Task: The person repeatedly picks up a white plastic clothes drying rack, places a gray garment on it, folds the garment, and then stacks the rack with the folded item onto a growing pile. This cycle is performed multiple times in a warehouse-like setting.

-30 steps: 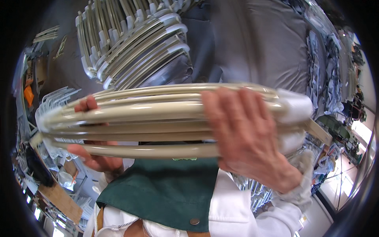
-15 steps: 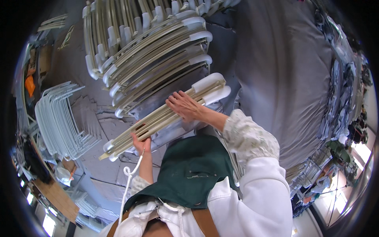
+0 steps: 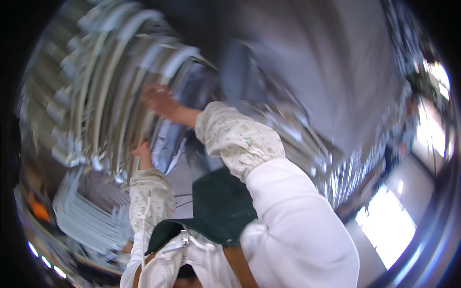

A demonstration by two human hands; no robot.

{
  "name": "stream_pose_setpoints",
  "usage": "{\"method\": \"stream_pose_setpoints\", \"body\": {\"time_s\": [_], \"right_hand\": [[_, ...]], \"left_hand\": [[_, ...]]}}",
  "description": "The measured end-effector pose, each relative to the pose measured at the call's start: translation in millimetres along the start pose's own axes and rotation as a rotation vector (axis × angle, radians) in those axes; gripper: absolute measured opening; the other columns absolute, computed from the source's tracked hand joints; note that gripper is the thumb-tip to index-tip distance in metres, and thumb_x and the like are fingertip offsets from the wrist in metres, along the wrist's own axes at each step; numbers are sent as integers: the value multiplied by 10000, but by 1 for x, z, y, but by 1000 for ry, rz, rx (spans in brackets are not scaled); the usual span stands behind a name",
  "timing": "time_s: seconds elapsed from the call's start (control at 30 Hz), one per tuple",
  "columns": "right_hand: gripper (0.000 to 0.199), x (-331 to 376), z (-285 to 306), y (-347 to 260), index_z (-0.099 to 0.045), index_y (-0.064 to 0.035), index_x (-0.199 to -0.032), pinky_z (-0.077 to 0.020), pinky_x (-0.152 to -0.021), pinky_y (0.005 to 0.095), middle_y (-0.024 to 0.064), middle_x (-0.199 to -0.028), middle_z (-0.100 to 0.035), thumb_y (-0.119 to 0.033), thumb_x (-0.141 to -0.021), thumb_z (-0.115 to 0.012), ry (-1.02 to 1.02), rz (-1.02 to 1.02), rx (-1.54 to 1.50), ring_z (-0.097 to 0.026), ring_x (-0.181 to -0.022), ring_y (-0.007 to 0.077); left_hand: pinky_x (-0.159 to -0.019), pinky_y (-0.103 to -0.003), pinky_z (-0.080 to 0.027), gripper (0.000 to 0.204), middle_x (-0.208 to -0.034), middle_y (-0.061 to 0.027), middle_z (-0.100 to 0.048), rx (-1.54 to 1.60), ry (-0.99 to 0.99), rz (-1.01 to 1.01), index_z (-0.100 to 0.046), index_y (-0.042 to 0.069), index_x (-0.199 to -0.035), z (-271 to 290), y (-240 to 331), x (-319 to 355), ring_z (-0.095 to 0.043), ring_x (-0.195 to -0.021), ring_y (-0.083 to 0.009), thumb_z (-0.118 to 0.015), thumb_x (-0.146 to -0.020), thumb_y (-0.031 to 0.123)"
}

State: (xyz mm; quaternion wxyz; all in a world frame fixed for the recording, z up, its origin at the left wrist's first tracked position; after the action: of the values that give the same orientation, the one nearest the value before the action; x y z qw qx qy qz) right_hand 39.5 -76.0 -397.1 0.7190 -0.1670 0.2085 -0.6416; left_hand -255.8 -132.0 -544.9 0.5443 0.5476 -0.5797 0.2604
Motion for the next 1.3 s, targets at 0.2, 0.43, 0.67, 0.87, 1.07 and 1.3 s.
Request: {"method": "stream_pose_setpoints", "body": {"time_s": [0.2, 0.43, 0.67, 0.87, 1.07, 1.3], "right_hand": [[519, 243, 81, -83, -544, -65, -1260, -394, -1048, 446, 173, -1265, -519, -102, -759, -677, 297, -975, -676, -492, -1229, 329], [806, 542, 56, 38, -470, -20, -1291, -471, -940, 362, 130, -1169, -593, -675, -839, -596, 2300, -1586, -1479, -583, -1074, 249], [743, 566, 42, 113, -479, 25, -1300, -479, -950, 381, 133, -1226, -591, -507, -839, -716, 2598, -1429, -1163, -589, -1080, 261], [416, 663, 68, -3, -657, -40, -1054, -535, -764, 363, 101, -944, -678, -373, -831, -770, 2598, -1618, -1205, -640, -867, 236], [296, 665, 218, -194, -643, -39, -960, -500, -628, 301, 48, -811, -636, -275, -838, -774, 2378, -1798, -1089, -610, -719, 169], [275, 587, 433, -471, -580, -43, -949, -487, -526, 303, 66, -716, -592, -267, -874, -721, 2031, -1908, -776, -596, -606, 179]], "left_hand": [[-883, -524, -498, 741, -1131, -149, -651, -145, 138, 208, -616, 66, -1185, -5, 13, -6, -632, -1014, -344, -497, -790, 683], [-942, -580, -454, 937, -1221, -151, -641, -825, 294, 206, -556, 17, -1085, -56, -33, 53, -589, -1172, -346, -299, -797, 871], [-1011, -418, -406, 595, -1293, -118, -598, -1893, -730, 610, -504, 56, -1278, -78, -164, 113, -561, -1209, -258, -422, -980, 564], [-855, -295, -452, 348, -1078, -60, -697, -2302, -1020, 440, -605, 73, -1156, -40, -314, 293, -649, -991, -152, -520, -999, 372], [-853, -282, -470, 274, -971, -67, -708, -2363, -1561, 498, -646, 25, -1073, 2, -308, 375, -642, -945, -145, -602, -968, 274], [-960, -326, -421, 603, -1176, -123, -632, -2345, -1777, 1384, -592, 3, -1137, 138, -294, 580, -554, -1113, -163, -703, -842, 517]]}}
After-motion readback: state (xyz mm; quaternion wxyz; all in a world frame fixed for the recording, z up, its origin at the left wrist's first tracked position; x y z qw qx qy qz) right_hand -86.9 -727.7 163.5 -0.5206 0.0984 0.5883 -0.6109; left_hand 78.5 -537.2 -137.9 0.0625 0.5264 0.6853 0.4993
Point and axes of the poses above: each hand's wrist, its own x-axis away from the middle knuckle, its own z-axis out of the back of the hand, y = z × x, the point moved 2 cm from there along -x, towards the middle knuckle
